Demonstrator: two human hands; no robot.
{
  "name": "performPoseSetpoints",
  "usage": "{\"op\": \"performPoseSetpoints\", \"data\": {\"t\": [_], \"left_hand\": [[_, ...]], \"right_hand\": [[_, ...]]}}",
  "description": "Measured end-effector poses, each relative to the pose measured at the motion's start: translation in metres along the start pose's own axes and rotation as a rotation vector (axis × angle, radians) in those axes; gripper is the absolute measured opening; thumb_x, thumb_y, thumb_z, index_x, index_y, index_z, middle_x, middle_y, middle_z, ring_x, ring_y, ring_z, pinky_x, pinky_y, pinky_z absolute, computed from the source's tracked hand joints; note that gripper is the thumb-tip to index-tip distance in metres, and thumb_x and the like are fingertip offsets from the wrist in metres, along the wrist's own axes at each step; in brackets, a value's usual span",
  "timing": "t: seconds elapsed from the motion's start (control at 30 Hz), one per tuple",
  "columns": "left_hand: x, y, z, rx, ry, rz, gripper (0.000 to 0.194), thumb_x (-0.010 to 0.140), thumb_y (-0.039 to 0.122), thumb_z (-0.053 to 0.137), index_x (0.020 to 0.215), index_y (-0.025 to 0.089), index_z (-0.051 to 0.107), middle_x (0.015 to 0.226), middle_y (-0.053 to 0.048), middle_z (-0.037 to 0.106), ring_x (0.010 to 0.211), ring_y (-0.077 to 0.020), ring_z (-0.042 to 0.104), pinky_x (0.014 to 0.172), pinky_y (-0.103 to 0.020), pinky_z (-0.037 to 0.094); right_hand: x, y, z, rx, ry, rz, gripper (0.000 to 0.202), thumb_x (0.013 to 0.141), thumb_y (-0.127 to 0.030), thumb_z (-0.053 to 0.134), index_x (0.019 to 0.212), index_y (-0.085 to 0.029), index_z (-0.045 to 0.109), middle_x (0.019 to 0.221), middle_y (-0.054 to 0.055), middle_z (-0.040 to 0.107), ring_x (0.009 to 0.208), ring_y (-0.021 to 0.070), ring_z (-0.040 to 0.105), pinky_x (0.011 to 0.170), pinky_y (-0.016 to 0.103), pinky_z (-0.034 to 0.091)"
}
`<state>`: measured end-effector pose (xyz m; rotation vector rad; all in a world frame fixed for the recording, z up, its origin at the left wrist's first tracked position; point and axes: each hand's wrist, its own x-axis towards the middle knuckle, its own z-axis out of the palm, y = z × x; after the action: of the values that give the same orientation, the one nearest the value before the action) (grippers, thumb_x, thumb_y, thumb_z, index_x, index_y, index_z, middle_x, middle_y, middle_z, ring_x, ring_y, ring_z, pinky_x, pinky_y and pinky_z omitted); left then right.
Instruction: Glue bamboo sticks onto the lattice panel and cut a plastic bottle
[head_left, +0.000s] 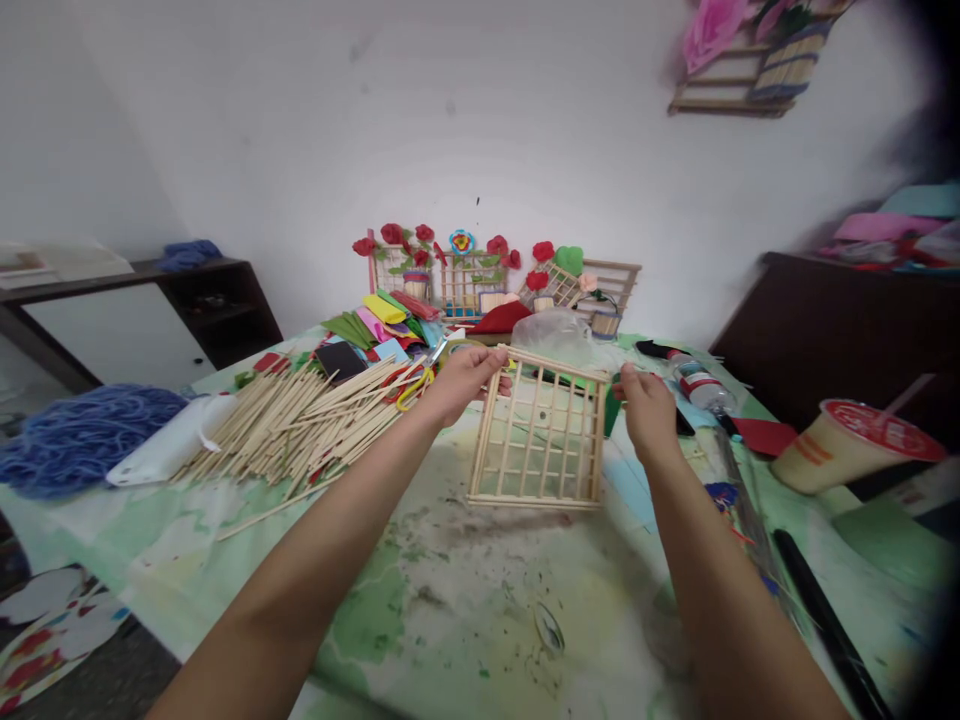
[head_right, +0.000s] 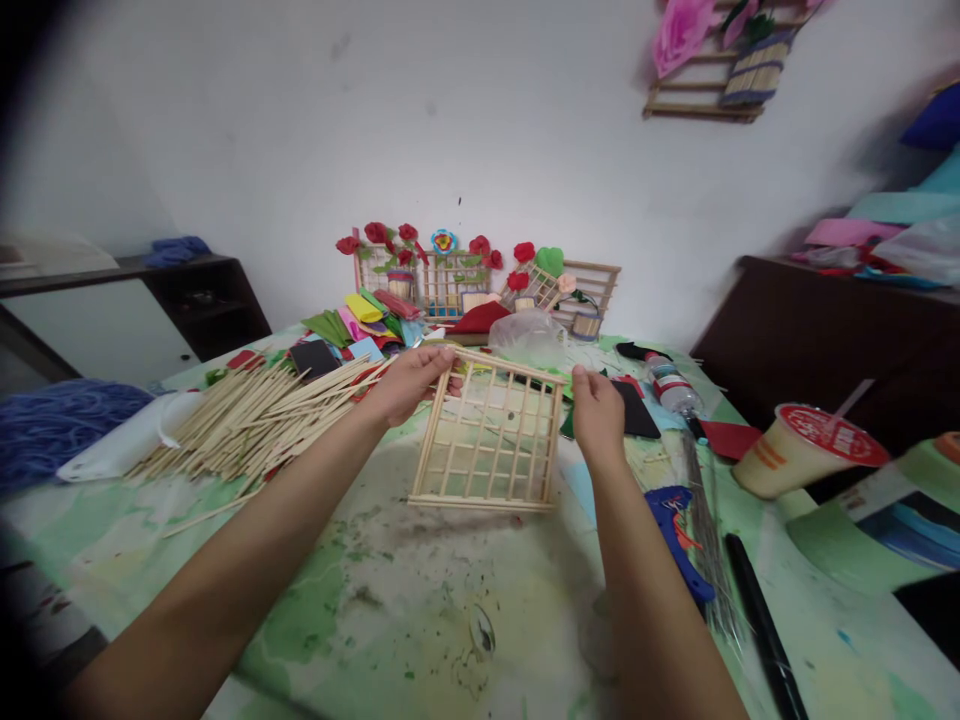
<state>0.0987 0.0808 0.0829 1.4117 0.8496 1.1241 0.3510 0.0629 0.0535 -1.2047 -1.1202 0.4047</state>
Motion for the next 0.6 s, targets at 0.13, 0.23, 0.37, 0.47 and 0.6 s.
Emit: {"op": "performPoseSetpoints", "data": {"t": [0.13,0.23,0.37,0.47,0.6], "left_hand": [[-0.003,0.005,0.001,0.094,0.051,-0.008,0.038,0.073,0.054,0.065,0.079,0.017,0.063,0.066,-0.003,0.064,0.063,-0.0139,0.062,0.057,-0.025,0.045],[-0.004,0.005,0.001,0.110,0.059,-0.003,0.036,0.073,0.053,0.065,0.078,0.017,0.062,0.066,-0.004,0.065,0.063,-0.0144,0.062,0.056,-0.024,0.044],[-0.006,0.007,0.004,0.090,0.041,0.016,0.038,0.070,0.054,0.066,0.077,0.017,0.062,0.064,-0.003,0.065,0.061,-0.0142,0.061,0.054,-0.023,0.043],[-0.008,0.009,0.007,0.090,0.032,0.018,0.038,0.071,0.053,0.066,0.079,0.017,0.061,0.066,-0.002,0.064,0.060,-0.0131,0.060,0.051,-0.021,0.042],[-0.012,0.013,0.011,0.109,0.009,0.030,0.037,0.072,0.052,0.065,0.080,0.016,0.059,0.066,-0.001,0.064,0.060,-0.0125,0.060,0.052,-0.022,0.045]], "right_hand": [[-0.018,-0.024,0.013,-0.371,0.055,-0.449,0.022,0.081,-0.037,0.057,0.091,-0.018,0.064,0.081,0.007,0.061,0.084,0.0252,0.053,0.082,0.042,0.039],[-0.043,-0.046,0.033,-0.476,-0.215,-0.794,0.015,0.087,-0.028,0.052,0.088,-0.020,0.065,0.083,0.007,0.064,0.083,0.0232,0.056,0.077,0.037,0.042],[-0.067,-0.058,0.052,-0.581,-0.359,-0.985,0.015,0.086,-0.025,0.054,0.090,-0.017,0.067,0.084,0.008,0.066,0.082,0.0239,0.056,0.076,0.037,0.042],[-0.073,-0.057,0.057,-0.631,-0.343,-1.002,0.017,0.087,-0.022,0.053,0.093,-0.016,0.067,0.083,0.008,0.067,0.081,0.0241,0.055,0.074,0.036,0.041],[-0.074,-0.058,0.058,-0.650,-0.313,-0.998,0.018,0.089,-0.021,0.050,0.085,-0.016,0.068,0.078,0.008,0.066,0.077,0.0225,0.054,0.072,0.035,0.041]]}}
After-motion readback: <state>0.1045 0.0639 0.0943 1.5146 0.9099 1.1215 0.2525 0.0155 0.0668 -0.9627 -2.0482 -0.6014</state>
